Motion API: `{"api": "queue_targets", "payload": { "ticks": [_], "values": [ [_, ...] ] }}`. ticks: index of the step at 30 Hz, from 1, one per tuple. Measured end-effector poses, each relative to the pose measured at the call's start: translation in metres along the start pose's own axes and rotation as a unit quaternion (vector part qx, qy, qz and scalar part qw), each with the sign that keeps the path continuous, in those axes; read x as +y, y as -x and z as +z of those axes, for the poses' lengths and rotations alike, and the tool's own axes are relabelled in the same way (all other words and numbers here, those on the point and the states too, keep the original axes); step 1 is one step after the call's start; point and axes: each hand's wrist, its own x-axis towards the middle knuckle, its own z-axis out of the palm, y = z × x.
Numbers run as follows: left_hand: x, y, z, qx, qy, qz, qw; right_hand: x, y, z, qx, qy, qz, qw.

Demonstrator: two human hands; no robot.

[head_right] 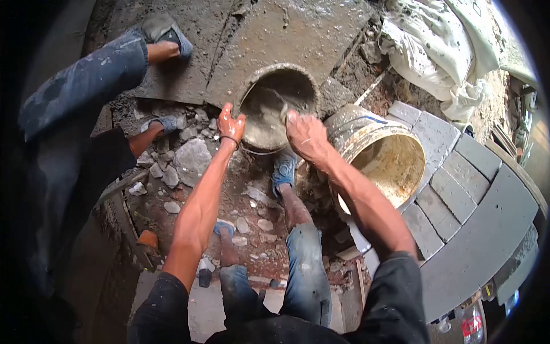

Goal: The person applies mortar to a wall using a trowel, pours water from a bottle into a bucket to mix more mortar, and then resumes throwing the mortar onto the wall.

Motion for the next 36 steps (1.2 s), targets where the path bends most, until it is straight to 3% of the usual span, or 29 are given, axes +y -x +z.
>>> {"api": "queue_targets", "payload": {
  "ticks": [1, 3, 5, 7, 8, 9, 10, 12, 13, 16, 17, 19, 20, 22, 24, 25, 28, 29, 30, 34, 35, 36],
  "values": [
    [0.004, 0.003, 0.000, -0.008, 0.001, -0.004, 1.000, -0.006, 0.010, -0.021, 0.034, -0.008, 0.045, 0.998],
    [0.017, -0.002, 0.006, 0.024, 0.080, 0.009, 0.996, 0.013, -0.006, -0.023, 0.096, 0.100, 0.130, 0.982],
    [0.027, -0.007, 0.018, 0.038, 0.097, 0.016, 0.994, 0.051, -0.018, -0.019, 0.044, 0.055, 0.113, 0.991],
    [0.040, -0.004, 0.028, 0.082, 0.207, 0.057, 0.973, 0.074, -0.020, 0.047, 0.047, -0.033, 0.048, 0.997],
    [0.043, -0.009, 0.027, 0.017, 0.143, 0.016, 0.989, 0.059, -0.008, 0.055, -0.012, -0.110, 0.090, 0.990],
    [0.045, -0.006, 0.028, 0.012, 0.145, 0.018, 0.989, 0.042, -0.003, 0.055, -0.060, -0.184, 0.128, 0.973],
    [0.045, -0.006, 0.027, -0.014, 0.136, 0.019, 0.990, 0.032, 0.000, 0.045, -0.142, -0.181, 0.056, 0.972],
    [0.039, -0.007, 0.025, -0.016, 0.142, 0.057, 0.988, -0.001, 0.007, 0.023, -0.278, -0.380, 0.192, 0.861],
    [0.032, -0.012, 0.026, -0.014, 0.136, 0.057, 0.989, 0.000, 0.003, 0.048, -0.285, -0.517, 0.259, 0.764],
    [0.026, -0.013, 0.023, -0.044, 0.129, 0.021, 0.990, -0.004, -0.002, 0.052, -0.311, -0.724, 0.273, 0.552],
    [0.028, -0.014, 0.019, -0.045, 0.128, 0.023, 0.990, -0.003, 0.000, 0.051, -0.310, -0.725, 0.273, 0.551],
    [0.029, -0.015, 0.018, -0.072, 0.155, -0.124, 0.977, -0.016, 0.008, 0.022, -0.262, -0.724, 0.216, 0.600],
    [0.015, -0.012, 0.029, 0.024, 0.183, -0.027, 0.983, -0.021, 0.004, 0.010, -0.230, -0.704, 0.196, 0.643],
    [-0.001, -0.011, 0.038, 0.061, 0.163, -0.006, 0.985, -0.014, -0.009, -0.012, -0.151, -0.505, 0.144, 0.837],
    [-0.001, -0.011, 0.036, 0.070, 0.148, 0.000, 0.987, 0.012, -0.013, -0.002, -0.021, -0.263, 0.041, 0.964],
    [0.007, -0.012, 0.031, 0.059, 0.125, -0.018, 0.990, 0.021, -0.011, -0.005, 0.023, -0.161, 0.014, 0.987],
    [0.019, -0.011, 0.031, 0.041, 0.119, -0.040, 0.991, 0.030, -0.001, 0.027, 0.019, -0.089, 0.085, 0.992],
    [0.018, -0.013, 0.032, 0.037, 0.126, -0.039, 0.991, 0.025, 0.004, 0.041, 0.007, -0.192, 0.071, 0.979],
    [0.014, -0.015, 0.036, 0.030, 0.134, -0.045, 0.990, 0.006, 0.001, 0.057, 0.001, -0.083, 0.082, 0.993],
    [0.014, -0.001, 0.039, 0.062, 0.152, -0.058, 0.985, -0.004, -0.003, 0.066, 0.022, -0.213, 0.009, 0.977],
    [0.013, 0.003, 0.036, 0.063, 0.152, -0.034, 0.986, -0.016, 0.004, 0.034, -0.072, -0.397, 0.091, 0.911],
    [0.011, 0.002, 0.037, 0.066, 0.152, -0.008, 0.986, -0.025, 0.005, 0.015, -0.159, -0.560, 0.166, 0.796]
  ]
}}
